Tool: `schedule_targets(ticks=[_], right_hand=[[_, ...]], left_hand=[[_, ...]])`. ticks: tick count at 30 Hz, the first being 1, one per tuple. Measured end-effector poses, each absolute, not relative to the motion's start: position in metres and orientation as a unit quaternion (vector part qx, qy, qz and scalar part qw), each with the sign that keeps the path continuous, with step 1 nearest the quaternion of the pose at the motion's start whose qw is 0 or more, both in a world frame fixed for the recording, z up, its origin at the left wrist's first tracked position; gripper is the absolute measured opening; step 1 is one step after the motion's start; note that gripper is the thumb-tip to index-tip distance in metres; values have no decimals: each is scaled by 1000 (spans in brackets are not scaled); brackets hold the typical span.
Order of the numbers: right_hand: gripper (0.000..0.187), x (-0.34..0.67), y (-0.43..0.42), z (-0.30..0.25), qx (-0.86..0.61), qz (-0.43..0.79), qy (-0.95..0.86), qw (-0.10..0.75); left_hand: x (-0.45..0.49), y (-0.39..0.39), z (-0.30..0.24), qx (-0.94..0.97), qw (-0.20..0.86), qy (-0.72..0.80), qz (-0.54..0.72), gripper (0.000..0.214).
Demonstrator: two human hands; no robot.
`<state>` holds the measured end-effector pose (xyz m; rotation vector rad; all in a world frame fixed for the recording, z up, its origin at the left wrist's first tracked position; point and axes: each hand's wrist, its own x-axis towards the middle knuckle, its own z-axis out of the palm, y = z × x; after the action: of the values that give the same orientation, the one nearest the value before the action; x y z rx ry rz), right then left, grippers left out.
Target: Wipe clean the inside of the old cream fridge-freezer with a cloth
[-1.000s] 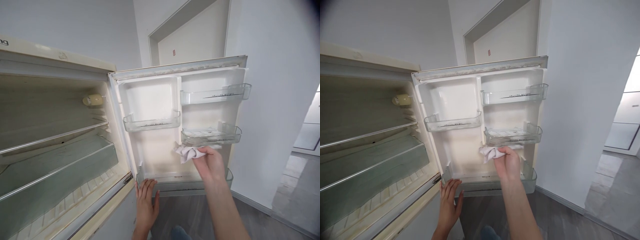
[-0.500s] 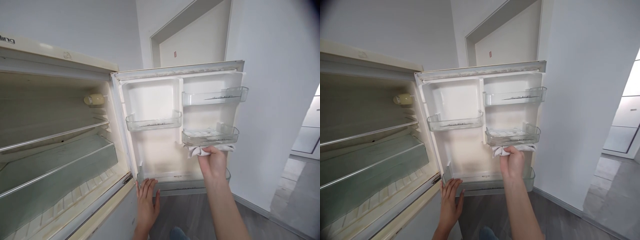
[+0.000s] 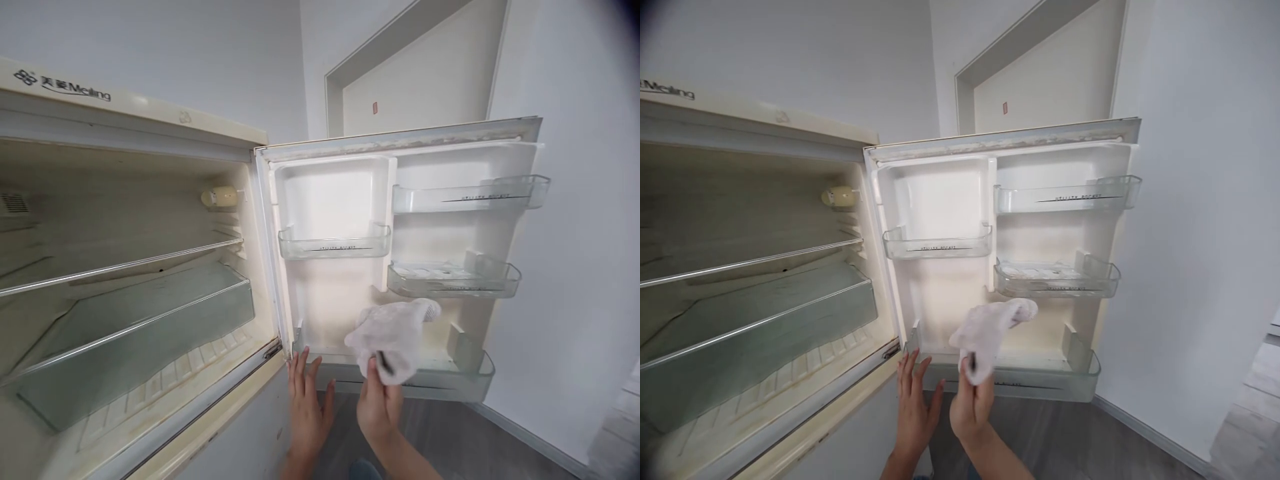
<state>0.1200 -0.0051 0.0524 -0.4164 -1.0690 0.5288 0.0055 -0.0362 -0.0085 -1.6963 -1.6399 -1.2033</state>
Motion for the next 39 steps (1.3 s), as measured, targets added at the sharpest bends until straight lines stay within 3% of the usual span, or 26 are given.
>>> schedule_targets(ticks=[3, 5, 9, 14, 20, 27, 32, 39], right_hand=[[59, 121, 14, 66, -146, -23, -694, 705], [63, 120, 33, 89, -153, -125, -752, 628], [62, 110, 68, 133, -203, -221, -809, 505], [58, 92, 93, 169, -247, -254, -852, 386], [84, 83, 98, 157, -243, -279, -851, 372], [69, 82, 103, 140, -243, -309, -846, 361], [61, 67, 110, 157, -292, -298, -806, 420], [65, 64, 105, 138, -201, -296, -849, 388]], left_hand=[[4, -40, -12, -594, 219, -618, -466, 52], [1, -43, -10, -597, 175, -627, -469, 50], [-7, -46, -1, -614, 93, -632, -464, 35], [-6, -43, 3, -618, 79, -617, -481, 34], [3, -46, 3, -600, 47, -624, -498, 34], [3, -46, 3, -593, 43, -627, -503, 31], [1, -44, 0, -594, 48, -622, -508, 33], [0, -46, 1, -587, 51, -632, -503, 32]])
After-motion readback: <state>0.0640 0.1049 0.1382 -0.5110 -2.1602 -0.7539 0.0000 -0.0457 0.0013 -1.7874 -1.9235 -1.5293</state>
